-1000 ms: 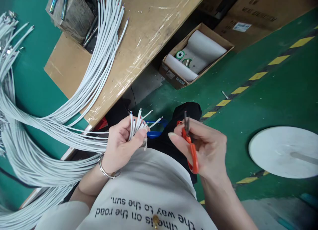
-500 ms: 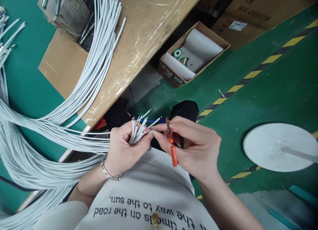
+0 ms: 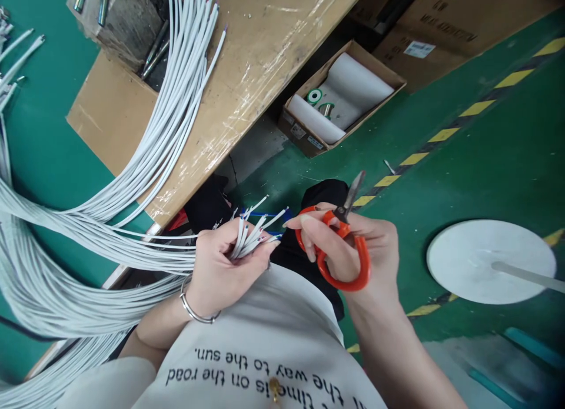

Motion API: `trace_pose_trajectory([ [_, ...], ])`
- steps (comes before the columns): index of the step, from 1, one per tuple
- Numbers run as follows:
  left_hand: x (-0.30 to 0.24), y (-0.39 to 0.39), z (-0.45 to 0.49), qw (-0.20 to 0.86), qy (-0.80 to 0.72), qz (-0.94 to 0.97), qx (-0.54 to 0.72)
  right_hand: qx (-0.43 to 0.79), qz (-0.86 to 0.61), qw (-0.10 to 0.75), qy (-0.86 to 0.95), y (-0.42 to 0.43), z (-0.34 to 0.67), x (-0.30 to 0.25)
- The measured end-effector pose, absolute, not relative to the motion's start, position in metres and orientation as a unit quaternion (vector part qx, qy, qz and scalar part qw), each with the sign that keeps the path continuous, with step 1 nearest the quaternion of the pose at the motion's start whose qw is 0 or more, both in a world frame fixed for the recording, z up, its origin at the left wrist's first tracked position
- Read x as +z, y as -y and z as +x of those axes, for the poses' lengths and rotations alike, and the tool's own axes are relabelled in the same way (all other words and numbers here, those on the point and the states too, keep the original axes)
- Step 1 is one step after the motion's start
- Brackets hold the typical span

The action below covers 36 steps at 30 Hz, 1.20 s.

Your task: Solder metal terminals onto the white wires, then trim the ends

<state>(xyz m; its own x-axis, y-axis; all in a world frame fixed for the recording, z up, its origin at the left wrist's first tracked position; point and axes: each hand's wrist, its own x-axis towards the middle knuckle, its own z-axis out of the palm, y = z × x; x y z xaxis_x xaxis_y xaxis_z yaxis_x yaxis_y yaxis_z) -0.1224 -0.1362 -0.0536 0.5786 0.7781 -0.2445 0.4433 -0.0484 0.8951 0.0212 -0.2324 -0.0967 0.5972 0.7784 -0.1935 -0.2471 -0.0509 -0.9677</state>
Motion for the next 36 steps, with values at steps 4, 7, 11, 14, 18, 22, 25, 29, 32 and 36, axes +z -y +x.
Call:
trace_pose_trajectory([
  [4,-0.055,0.137,-0.124,0.538,-0.423,0.711,0.158,0.341,-0.614,0.646,0.299,0.231,0.018,-0.094],
  [7,-0.055,0.136,-0.126,0.557,-0.409,0.709,0.140,0.254,-0.620,0.640,0.376,0.230,0.015,-0.096],
  [11,-0.054,0.135,-0.127,0.574,-0.388,0.711,0.121,0.224,-0.627,0.632,0.397,0.229,0.013,-0.099],
  [14,-0.050,0.135,-0.125,0.575,-0.384,0.710,0.131,0.316,-0.612,0.653,0.315,0.225,0.014,-0.100],
  [18,-0.048,0.136,-0.124,0.577,-0.388,0.702,0.156,0.344,-0.600,0.698,0.185,0.223,0.024,-0.103],
  [22,-0.053,0.138,-0.130,0.582,-0.408,0.685,0.158,0.335,-0.627,0.676,0.193,0.230,0.033,-0.105],
  [25,-0.056,0.137,-0.135,0.608,-0.410,0.663,0.151,0.338,-0.643,0.649,0.226,0.237,0.031,-0.106],
  [29,-0.055,0.133,-0.136,0.695,-0.429,0.561,0.137,0.313,-0.670,0.589,0.326,0.242,0.025,-0.106],
  [32,-0.051,0.129,-0.134,0.756,-0.434,0.471,0.134,0.265,-0.680,0.543,0.414,0.242,0.022,-0.107],
  [36,-0.047,0.123,-0.134,0.791,-0.417,0.429,0.131,0.219,-0.683,0.514,0.471,0.241,0.018,-0.107],
])
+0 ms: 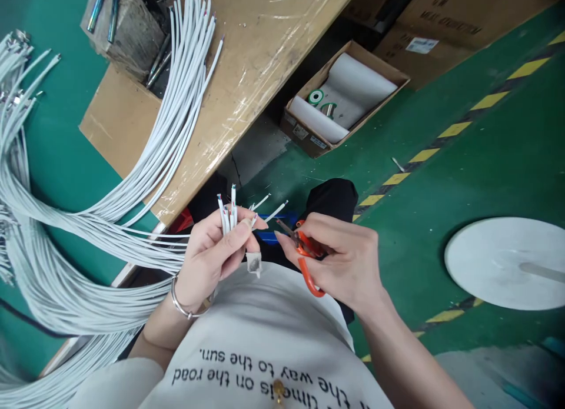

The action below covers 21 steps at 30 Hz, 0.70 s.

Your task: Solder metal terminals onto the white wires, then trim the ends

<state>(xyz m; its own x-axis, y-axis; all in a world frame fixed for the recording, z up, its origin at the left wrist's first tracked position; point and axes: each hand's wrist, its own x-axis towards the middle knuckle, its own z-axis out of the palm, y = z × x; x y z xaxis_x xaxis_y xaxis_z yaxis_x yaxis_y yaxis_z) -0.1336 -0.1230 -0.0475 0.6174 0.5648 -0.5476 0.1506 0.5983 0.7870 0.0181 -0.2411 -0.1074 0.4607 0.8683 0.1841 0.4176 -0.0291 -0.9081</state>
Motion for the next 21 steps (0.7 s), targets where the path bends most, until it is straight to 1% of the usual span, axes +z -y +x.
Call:
trace_pose_trajectory([
  [8,-0.0475,0.1209,-0.1364,0.790,-0.401,0.445,0.132,0.184,-0.669,0.494,0.524,0.2370,0.0161,-0.1051],
  [21,-0.0510,0.1192,-0.1382,0.772,-0.418,0.465,0.108,0.174,-0.670,0.486,0.533,0.2348,0.0158,-0.1040],
])
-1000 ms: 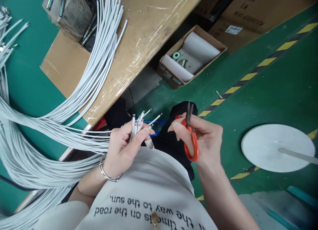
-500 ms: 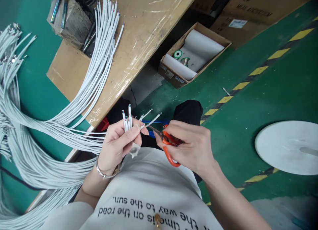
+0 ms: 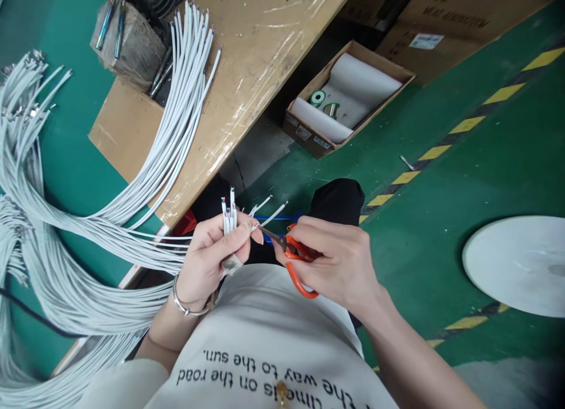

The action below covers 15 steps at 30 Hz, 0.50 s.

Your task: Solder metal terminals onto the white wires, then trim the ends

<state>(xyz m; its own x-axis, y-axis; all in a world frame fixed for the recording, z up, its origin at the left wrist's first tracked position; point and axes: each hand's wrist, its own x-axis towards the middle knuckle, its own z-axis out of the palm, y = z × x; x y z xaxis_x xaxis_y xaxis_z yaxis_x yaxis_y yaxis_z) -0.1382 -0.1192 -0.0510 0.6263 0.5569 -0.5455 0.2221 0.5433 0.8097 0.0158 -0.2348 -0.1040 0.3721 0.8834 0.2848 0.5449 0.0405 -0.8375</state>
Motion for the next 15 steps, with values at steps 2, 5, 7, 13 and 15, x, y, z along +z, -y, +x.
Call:
trace_pose_trajectory([
  [2,-0.0507,0.1185,-0.1382,0.779,-0.413,0.460,0.107,0.169,-0.668,0.488,0.536,0.2347,0.0159,-0.1045],
  [5,-0.0498,0.1169,-0.1374,0.791,-0.408,0.445,0.101,0.150,-0.672,0.481,0.543,0.2343,0.0162,-0.1055],
  [7,-0.0490,0.1156,-0.1367,0.798,-0.408,0.434,0.095,0.129,-0.677,0.472,0.550,0.2336,0.0162,-0.1066],
  [13,-0.0493,0.1132,-0.1354,0.787,-0.423,0.442,0.078,0.106,-0.686,0.460,0.554,0.2325,0.0151,-0.1086],
  [15,-0.0500,0.1131,-0.1352,0.785,-0.425,0.444,0.078,0.114,-0.688,0.457,0.551,0.2332,0.0149,-0.1085],
])
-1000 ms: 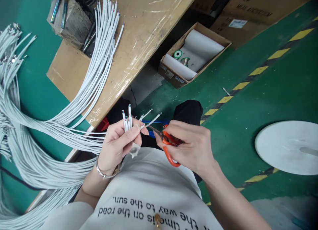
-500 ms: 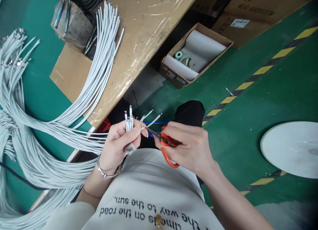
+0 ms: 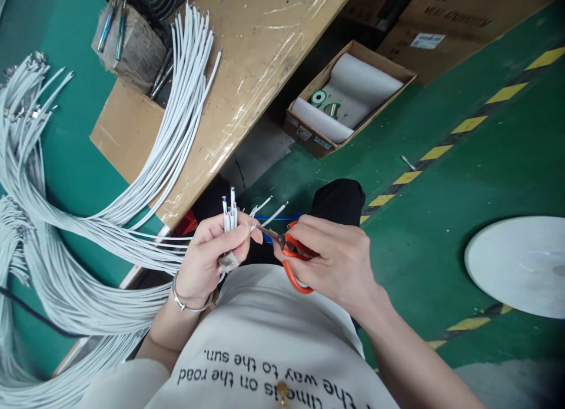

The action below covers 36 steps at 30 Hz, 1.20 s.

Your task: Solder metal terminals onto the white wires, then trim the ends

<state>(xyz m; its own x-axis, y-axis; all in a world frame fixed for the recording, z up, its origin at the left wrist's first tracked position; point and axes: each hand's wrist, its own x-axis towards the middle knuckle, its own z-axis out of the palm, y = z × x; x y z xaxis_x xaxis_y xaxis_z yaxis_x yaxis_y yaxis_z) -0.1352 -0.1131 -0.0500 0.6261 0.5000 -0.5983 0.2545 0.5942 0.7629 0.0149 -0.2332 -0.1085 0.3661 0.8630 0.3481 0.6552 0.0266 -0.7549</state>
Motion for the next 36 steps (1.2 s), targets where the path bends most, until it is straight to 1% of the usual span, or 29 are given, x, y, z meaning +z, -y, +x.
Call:
trace_pose_trajectory([
  [8,-0.050,0.112,-0.135,0.802,-0.413,0.425,0.076,0.071,-0.684,0.451,0.569,0.232,0.017,-0.110],
  [16,-0.049,0.112,-0.134,0.793,-0.420,0.437,0.064,0.056,-0.691,0.458,0.557,0.231,0.013,-0.114],
  [19,-0.049,0.112,-0.134,0.791,-0.421,0.440,0.061,0.040,-0.697,0.474,0.536,0.229,0.010,-0.117],
  [24,-0.049,0.113,-0.132,0.797,-0.412,0.435,0.074,0.033,-0.711,0.513,0.481,0.226,-0.005,-0.126],
  [29,-0.046,0.115,-0.131,0.795,-0.408,0.440,0.092,0.076,-0.701,0.567,0.426,0.219,-0.020,-0.125],
  [32,-0.047,0.116,-0.136,0.791,-0.414,0.442,0.086,0.104,-0.690,0.630,0.341,0.217,-0.002,-0.121],
  [34,-0.050,0.117,-0.139,0.797,-0.420,0.428,0.074,0.090,-0.677,0.686,0.252,0.219,0.019,-0.120],
  [36,-0.053,0.117,-0.142,0.804,-0.420,0.414,0.074,0.081,-0.675,0.707,0.194,0.223,0.037,-0.120],
])
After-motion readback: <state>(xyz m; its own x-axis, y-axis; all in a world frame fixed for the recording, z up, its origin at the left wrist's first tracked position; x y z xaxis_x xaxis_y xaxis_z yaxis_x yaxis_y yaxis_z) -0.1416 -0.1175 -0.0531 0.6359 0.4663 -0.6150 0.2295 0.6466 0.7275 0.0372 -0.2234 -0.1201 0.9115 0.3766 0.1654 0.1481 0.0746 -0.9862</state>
